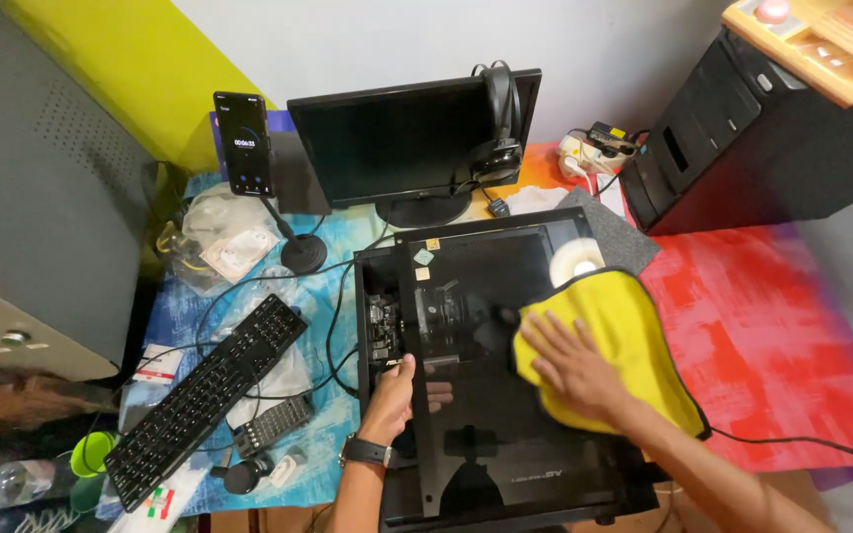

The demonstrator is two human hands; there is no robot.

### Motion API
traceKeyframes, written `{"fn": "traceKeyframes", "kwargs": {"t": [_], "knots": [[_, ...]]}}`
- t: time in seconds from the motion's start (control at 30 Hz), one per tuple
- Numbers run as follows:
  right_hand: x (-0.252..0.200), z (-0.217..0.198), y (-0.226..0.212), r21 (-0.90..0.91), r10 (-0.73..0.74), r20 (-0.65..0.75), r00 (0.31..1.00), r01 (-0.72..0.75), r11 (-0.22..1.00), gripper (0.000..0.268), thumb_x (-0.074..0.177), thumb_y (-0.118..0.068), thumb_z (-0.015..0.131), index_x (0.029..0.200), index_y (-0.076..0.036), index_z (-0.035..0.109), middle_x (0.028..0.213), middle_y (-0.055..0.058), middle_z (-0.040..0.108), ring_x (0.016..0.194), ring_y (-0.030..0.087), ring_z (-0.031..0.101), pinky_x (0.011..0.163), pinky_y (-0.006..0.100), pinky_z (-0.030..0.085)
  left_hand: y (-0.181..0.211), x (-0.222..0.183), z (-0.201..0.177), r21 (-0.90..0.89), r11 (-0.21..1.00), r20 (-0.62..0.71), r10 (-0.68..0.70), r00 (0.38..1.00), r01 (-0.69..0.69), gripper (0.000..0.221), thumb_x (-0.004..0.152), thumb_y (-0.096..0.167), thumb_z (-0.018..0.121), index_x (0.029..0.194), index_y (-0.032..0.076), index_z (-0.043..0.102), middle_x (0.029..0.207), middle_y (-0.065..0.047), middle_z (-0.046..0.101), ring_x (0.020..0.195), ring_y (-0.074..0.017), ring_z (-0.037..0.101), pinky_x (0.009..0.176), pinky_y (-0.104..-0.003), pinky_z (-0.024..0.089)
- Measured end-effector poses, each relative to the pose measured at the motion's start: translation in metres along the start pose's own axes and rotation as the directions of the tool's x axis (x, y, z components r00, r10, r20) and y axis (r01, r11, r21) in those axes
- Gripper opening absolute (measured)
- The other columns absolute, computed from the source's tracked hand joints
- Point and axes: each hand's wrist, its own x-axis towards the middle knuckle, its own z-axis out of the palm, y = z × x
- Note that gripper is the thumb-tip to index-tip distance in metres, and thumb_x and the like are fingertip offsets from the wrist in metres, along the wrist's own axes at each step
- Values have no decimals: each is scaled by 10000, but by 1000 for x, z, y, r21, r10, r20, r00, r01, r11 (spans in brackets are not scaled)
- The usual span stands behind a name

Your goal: Wiping down a computer case side panel and other components with cleaning cloths.

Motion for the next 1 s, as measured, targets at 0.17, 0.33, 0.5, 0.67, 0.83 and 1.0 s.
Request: {"fn": "traceKeyframes", "kwargs": {"t": [0.17, 0.33, 0.5, 0.67, 0.83, 1.0], "knots": [[61, 13, 111, 24, 396, 111, 912, -401, 916, 624, 1062, -470, 234, 1648, -261, 187, 1742, -43, 110, 1602, 294, 69, 1205, 638, 143, 11, -13, 5, 60, 998, -17, -29, 999, 30, 520, 1087, 441, 352, 1239, -1, 579, 1041, -318, 764, 880, -391, 762, 740, -423, 631], [141, 15, 121, 153, 555, 227, 801, -592, 791, 658, 1049, -484, 152, 1652, -220, 127, 1748, 14, 39, 1589, 415, -26, 1226, 665, 76, 7, -13, 9, 89, 996, -97, -24, 995, 32, 504, 1095, 440, 371, 1154, 22, 646, 980, -261, 784, 788, -343, 765, 641, -393, 629], [167, 63, 44, -61, 121, -111, 986, -128, 990, 584, 1075, -449, 282, 1623, -251, 316, 1708, 43, 258, 1563, 398, 206, 1168, 668, 254, 9, -17, 14, 287, 955, -211, -14, 977, 75, 562, 1064, 518, 347, 1266, 111, 679, 1151, -141, 774, 1019, -281, 752, 812, -356, 571], [94, 3, -92, 156, -324, 34, 946, 315, 936, 562, 1086, -378, 315, 1624, -222, 261, 1706, 73, 163, 1569, 340, 69, 1223, 572, 68, -13, 16, 0, 280, 960, -266, 70, 961, 8, 421, 1043, 441, 419, 1049, 91, 654, 771, -96, 631, 632, -221, 595, 589, -348, 425], [40, -81, -99, 808, -378, 291, 879, -14, 589, 560, 1079, -388, 288, 1499, -81, 497, 1647, 94, 346, 1569, 278, 172, 1268, 481, 89, -40, 43, -15, 551, 834, -406, 259, 876, 9, 412, 1029, 415, 414, 910, 99, 649, 693, -79, 569, 576, -222, 526, 491, -365, 362], [34, -177, -78, 571, 360, 815, 455, -737, -362, 523, 930, -520, 527, 1228, -108, 650, 1040, 150, 675, 866, 268, 620, 751, 401, 476, -41, 28, 5, 694, 696, -380, 572, 727, -184, 704, 960, 563, 427, 1467, 76, 470, 1515, -162, 509, 1380, -377, 491, 1101, -511, 414]]}}
